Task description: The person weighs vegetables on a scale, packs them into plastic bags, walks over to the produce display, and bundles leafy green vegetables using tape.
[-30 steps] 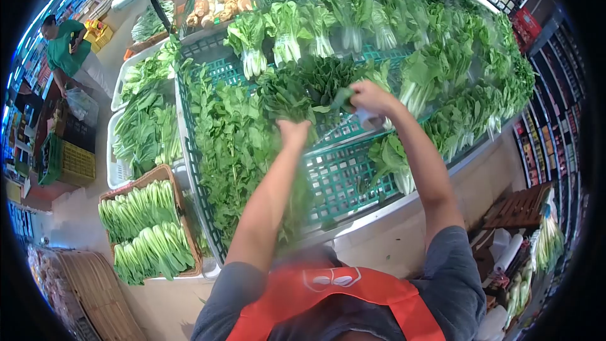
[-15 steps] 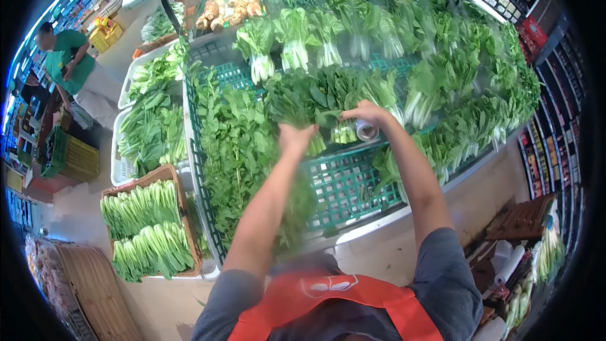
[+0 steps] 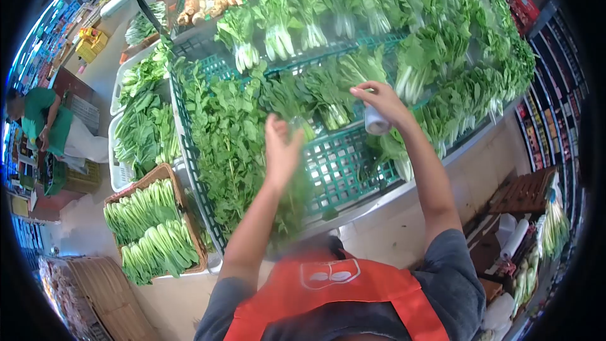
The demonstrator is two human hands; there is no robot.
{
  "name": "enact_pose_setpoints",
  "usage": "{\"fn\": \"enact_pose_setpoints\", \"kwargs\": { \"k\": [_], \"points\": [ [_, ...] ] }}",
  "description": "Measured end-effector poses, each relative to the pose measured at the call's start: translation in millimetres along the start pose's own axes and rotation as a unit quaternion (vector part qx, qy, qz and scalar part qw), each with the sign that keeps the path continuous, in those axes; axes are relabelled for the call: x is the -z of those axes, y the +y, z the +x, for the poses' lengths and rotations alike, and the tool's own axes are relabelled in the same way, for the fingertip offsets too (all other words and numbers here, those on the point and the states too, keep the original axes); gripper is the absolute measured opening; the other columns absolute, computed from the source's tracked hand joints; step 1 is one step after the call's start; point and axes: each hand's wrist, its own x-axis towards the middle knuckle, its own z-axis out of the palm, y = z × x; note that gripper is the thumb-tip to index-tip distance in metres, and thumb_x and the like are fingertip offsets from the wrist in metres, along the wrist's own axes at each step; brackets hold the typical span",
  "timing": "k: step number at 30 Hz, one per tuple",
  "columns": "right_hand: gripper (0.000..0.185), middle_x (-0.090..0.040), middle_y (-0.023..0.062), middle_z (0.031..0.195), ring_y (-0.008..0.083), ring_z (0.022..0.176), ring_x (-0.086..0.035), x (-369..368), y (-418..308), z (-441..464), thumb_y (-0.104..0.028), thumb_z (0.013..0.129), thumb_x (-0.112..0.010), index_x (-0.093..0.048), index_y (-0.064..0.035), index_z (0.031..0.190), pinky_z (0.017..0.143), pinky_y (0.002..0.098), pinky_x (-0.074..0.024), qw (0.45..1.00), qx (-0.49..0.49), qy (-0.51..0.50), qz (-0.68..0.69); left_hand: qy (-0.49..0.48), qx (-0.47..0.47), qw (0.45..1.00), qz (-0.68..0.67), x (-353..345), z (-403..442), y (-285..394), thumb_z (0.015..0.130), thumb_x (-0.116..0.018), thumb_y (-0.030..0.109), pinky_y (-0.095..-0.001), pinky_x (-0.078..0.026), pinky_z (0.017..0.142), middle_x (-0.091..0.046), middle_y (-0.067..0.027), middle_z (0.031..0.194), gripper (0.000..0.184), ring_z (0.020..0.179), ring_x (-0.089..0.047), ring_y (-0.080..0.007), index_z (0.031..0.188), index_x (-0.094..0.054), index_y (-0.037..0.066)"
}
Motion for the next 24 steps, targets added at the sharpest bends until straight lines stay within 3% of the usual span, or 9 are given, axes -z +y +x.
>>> {"fn": "enact_pose_setpoints", "kwargs": {
  "k": [2, 3, 6, 8, 10, 12, 13, 20, 24],
  "points": [
    [0.033, -0.061, 0.003, 0.082, 0.0085, 0.072, -0.053, -19, 9, -46, -0.031, 0.083, -0.064, -0.061, -0.0033, 0.102, 0.065, 0.022, -0.0422, 0.989, 0.066, 0.067, 0.112, -0.16, 0.033, 0.986, -0.02, -2, -42, 13, 0.085, -0.061, 0.028, -0.0361, -0.043, 0.091, -0.043, -0.0165, 0.126, 0.061, 0.115, -0.047, -0.0246, 0.131, -0.031, 0.0],
    [0.028, -0.055, -0.002, 0.072, 0.004, 0.062, -0.045, -38, 15, -69, -0.026, 0.083, -0.065, -0.061, -0.0034, 0.099, 0.053, 0.0186, -0.0361, 0.97, 0.076, 0.128, 0.19, -0.194, 0.071, 0.972, -0.112, -18, -64, 6, 0.088, -0.056, 0.031, -0.0366, -0.044, 0.09, -0.048, -0.014, 0.118, 0.06, 0.109, -0.05, -0.0245, 0.133, -0.028, 0.003],
    [0.019, -0.055, -0.0022, 0.079, 0.0045, 0.066, -0.045, -107, 40, -127, -0.019, 0.088, -0.058, -0.059, -0.0017, 0.096, 0.056, 0.0195, -0.0371, 0.926, 0.109, 0.281, 0.228, -0.304, 0.233, 0.789, -0.481, -43, -100, -23, 0.092, -0.048, 0.035, -0.0349, -0.046, 0.084, -0.052, -0.0091, 0.111, 0.054, 0.103, -0.051, -0.0199, 0.132, -0.029, 0.005],
    [0.019, -0.061, 0.0084, 0.087, 0.0125, 0.074, -0.055, -136, 54, -164, -0.014, 0.089, -0.053, -0.058, 0.0001, 0.101, 0.065, 0.0251, -0.0445, 0.954, 0.089, 0.277, 0.079, -0.277, 0.216, 0.822, -0.448, -58, -106, -55, 0.091, -0.051, 0.033, -0.0339, -0.046, 0.083, -0.052, -0.0073, 0.109, 0.048, 0.1, -0.053, -0.018, 0.127, -0.036, 0.004],
    [0.02, -0.062, 0.0176, 0.094, 0.0286, 0.086, -0.06, -151, 70, -185, -0.013, 0.09, -0.048, -0.059, -0.0005, 0.101, 0.074, 0.0335, -0.0466, 0.964, 0.096, 0.23, 0.091, -0.291, 0.154, 0.863, -0.383, -64, -100, -105, 0.09, -0.053, 0.032, -0.0342, -0.046, 0.083, -0.05, -0.0084, 0.113, 0.047, 0.102, -0.051, -0.0186, 0.126, -0.038, 0.005],
    [0.018, -0.061, 0.0172, 0.093, 0.0292, 0.085, -0.06, -144, 62, -190, -0.012, 0.09, -0.048, -0.06, -0.0017, 0.099, 0.073, 0.0331, -0.0463, 0.971, 0.131, 0.186, 0.072, -0.238, 0.193, 0.875, -0.374, -57, -107, -91, 0.088, -0.056, 0.028, -0.032, -0.045, 0.082, -0.05, -0.0094, 0.111, 0.04, 0.102, -0.05, -0.0177, 0.118, -0.045, 0.005],
    [0.018, -0.06, 0.0112, 0.085, 0.0168, 0.076, -0.058, -141, 72, -189, -0.009, 0.091, -0.048, -0.059, 0.0018, 0.1, 0.067, 0.0272, -0.0458, 0.971, 0.144, 0.178, 0.063, -0.203, 0.175, 0.911, -0.313, -62, -103, -105, 0.088, -0.056, 0.027, -0.031, -0.045, 0.081, -0.051, -0.0094, 0.109, 0.039, 0.101, -0.051, -0.0172, 0.118, -0.045, 0.005],
    [0.028, -0.056, 0.013, 0.089, 0.0301, 0.082, -0.055, -76, 53, -60, -0.003, 0.071, -0.063, -0.058, -0.0038, 0.099, 0.072, 0.0373, -0.044, 0.899, 0.325, 0.199, -0.218, -0.023, 0.007, 0.995, -0.099, -98, -72, -133, 0.088, -0.055, 0.023, -0.0301, -0.044, 0.078, -0.059, -0.0104, 0.098, 0.027, 0.088, -0.055, -0.0186, 0.105, -0.054, 0.001],
    [0.041, -0.054, 0.0116, 0.096, 0.0316, 0.087, -0.054, -89, 40, 36, -0.013, 0.068, -0.068, -0.053, -0.0089, 0.106, 0.076, 0.0398, -0.0434, 0.824, 0.414, 0.072, -0.38, 0.063, -0.087, 0.991, 0.078, -111, -66, -138, 0.087, -0.054, 0.018, -0.035, -0.041, 0.085, -0.061, -0.0153, 0.099, 0.023, 0.096, -0.055, -0.0266, 0.102, -0.058, 0.001]
  ]
}}
